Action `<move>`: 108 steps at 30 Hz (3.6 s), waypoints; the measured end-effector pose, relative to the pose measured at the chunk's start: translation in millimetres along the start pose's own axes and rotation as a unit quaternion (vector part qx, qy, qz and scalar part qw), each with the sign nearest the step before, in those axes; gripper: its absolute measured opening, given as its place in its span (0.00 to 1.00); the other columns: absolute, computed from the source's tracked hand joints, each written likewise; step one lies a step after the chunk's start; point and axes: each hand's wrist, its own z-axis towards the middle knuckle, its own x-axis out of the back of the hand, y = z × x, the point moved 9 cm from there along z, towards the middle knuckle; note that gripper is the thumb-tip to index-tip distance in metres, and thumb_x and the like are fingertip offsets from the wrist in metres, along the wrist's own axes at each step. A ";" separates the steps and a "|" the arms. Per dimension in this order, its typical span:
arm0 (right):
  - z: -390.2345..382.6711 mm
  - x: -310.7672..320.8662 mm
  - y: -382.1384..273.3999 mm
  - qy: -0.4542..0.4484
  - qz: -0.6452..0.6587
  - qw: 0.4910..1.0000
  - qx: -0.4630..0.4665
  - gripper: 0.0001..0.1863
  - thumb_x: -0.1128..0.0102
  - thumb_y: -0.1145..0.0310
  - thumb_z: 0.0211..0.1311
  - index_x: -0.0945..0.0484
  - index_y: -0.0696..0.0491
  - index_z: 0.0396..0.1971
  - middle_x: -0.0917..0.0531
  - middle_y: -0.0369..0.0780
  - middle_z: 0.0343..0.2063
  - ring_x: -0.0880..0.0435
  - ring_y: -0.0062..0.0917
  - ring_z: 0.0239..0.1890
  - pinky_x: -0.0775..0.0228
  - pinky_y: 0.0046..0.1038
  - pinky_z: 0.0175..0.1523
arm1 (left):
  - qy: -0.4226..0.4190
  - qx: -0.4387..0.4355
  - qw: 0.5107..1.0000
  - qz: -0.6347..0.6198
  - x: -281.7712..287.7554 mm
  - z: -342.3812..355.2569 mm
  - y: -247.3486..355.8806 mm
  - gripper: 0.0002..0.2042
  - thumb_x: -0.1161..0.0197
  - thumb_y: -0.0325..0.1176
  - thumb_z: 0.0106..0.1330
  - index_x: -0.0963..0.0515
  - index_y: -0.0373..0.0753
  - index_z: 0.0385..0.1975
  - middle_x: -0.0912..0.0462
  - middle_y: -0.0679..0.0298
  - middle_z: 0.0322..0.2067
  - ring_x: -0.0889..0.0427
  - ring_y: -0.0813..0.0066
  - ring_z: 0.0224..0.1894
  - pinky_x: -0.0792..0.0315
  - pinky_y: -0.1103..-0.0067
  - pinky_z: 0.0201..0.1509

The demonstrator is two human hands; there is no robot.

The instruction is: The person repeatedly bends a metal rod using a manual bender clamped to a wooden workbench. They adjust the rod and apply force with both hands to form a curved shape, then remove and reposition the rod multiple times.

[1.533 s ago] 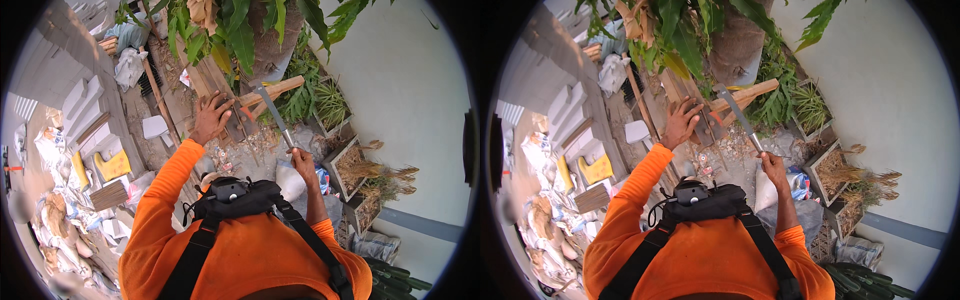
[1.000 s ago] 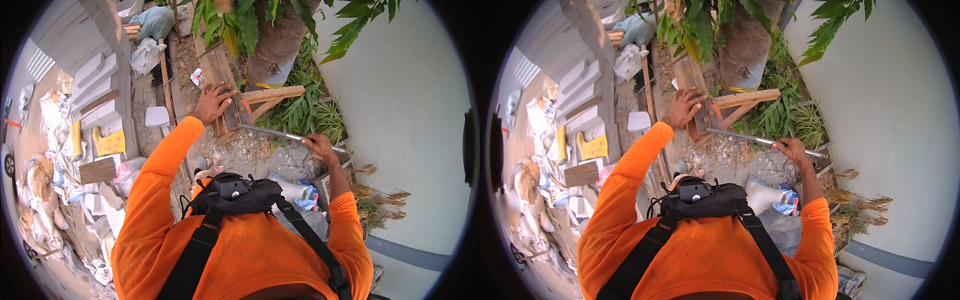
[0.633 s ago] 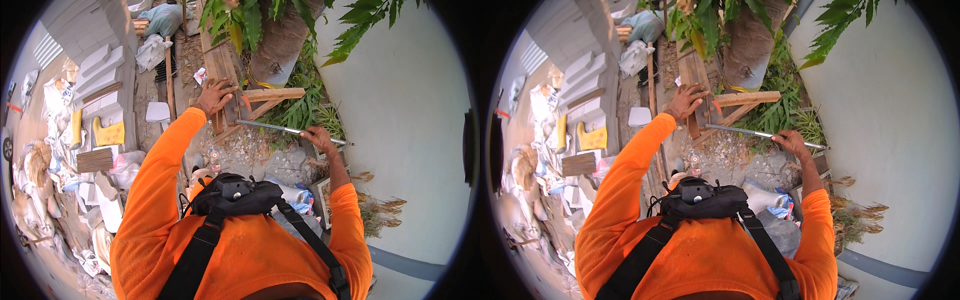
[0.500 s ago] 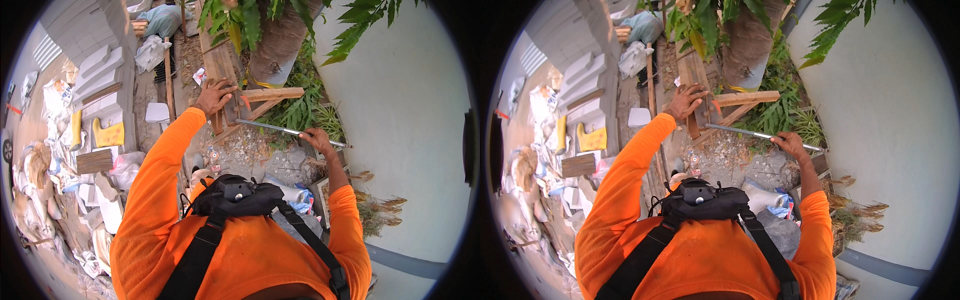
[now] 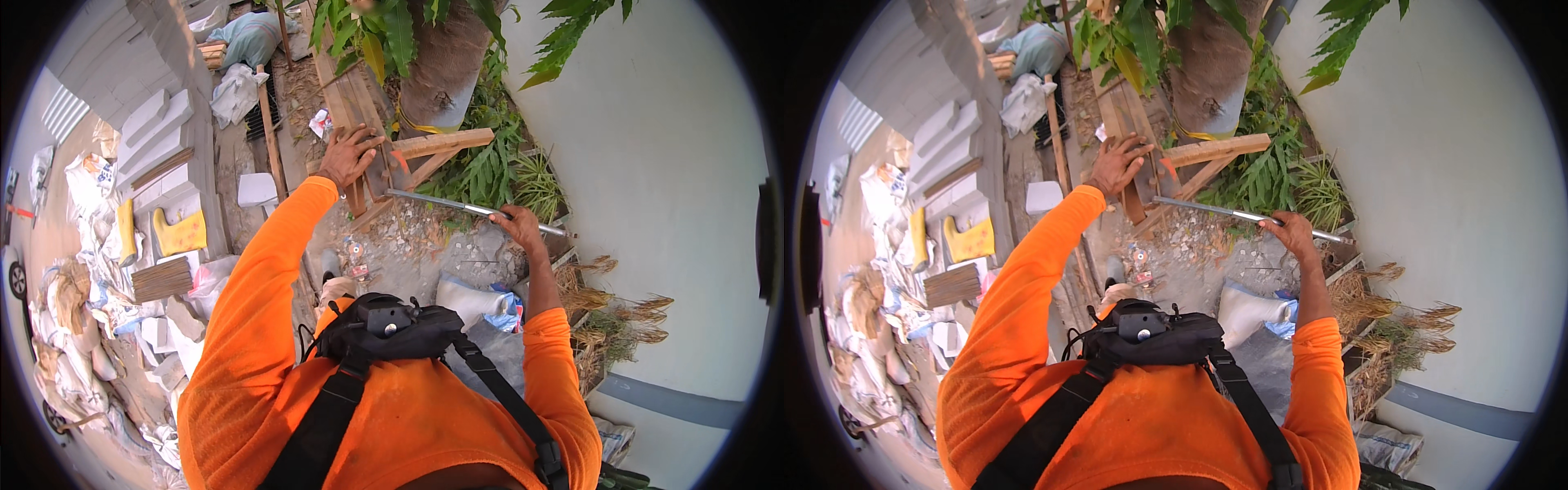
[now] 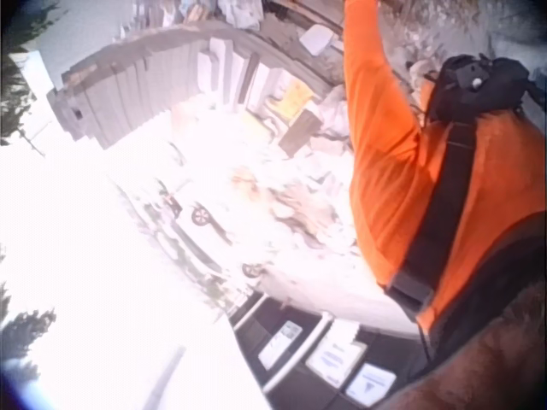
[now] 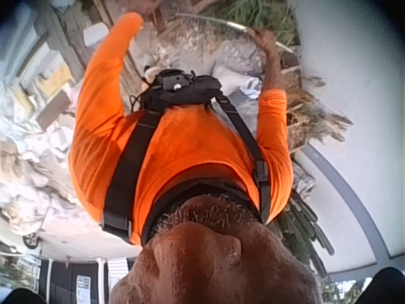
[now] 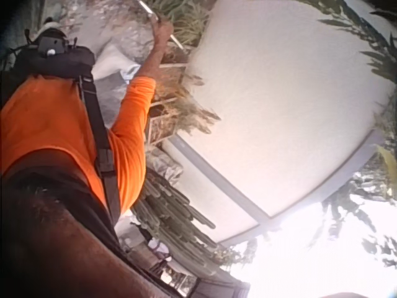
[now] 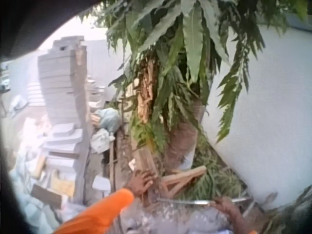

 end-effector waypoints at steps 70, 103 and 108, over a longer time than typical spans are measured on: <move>-95.1 -157.7 -345.8 0.339 0.191 0.821 -0.417 0.29 0.22 0.47 0.51 0.13 0.56 0.43 0.13 0.52 0.28 0.12 0.46 0.33 0.23 0.43 0.41 | 0.050 -0.234 0.935 -0.262 5.9 -13.7 -73.1 0.23 0.41 0.34 0.71 0.27 0.38 0.65 0.35 0.52 0.71 0.44 0.50 0.77 0.52 0.56 0.79; -82.6 -192.3 -292.1 0.517 0.498 0.597 -0.359 0.17 0.30 0.60 0.69 0.17 0.58 0.28 0.31 0.28 0.12 0.37 0.13 0.15 0.48 0.26 0.21 | -0.430 0.105 0.395 -0.805 -11.0 -106.0 3.5 0.19 0.53 0.40 0.83 0.35 0.39 0.67 0.26 0.50 0.65 0.25 0.55 0.68 0.28 0.59 0.73; -97.4 -194.7 -333.2 0.491 0.421 0.636 -0.421 0.24 0.28 0.57 0.66 0.24 0.56 0.15 0.31 0.30 0.13 0.37 0.15 0.19 0.45 0.31 0.24 | -0.422 0.094 0.494 -0.754 -37.9 -95.5 -1.7 0.16 0.53 0.45 0.83 0.29 0.40 0.58 0.19 0.54 0.53 0.17 0.55 0.59 0.21 0.61 0.65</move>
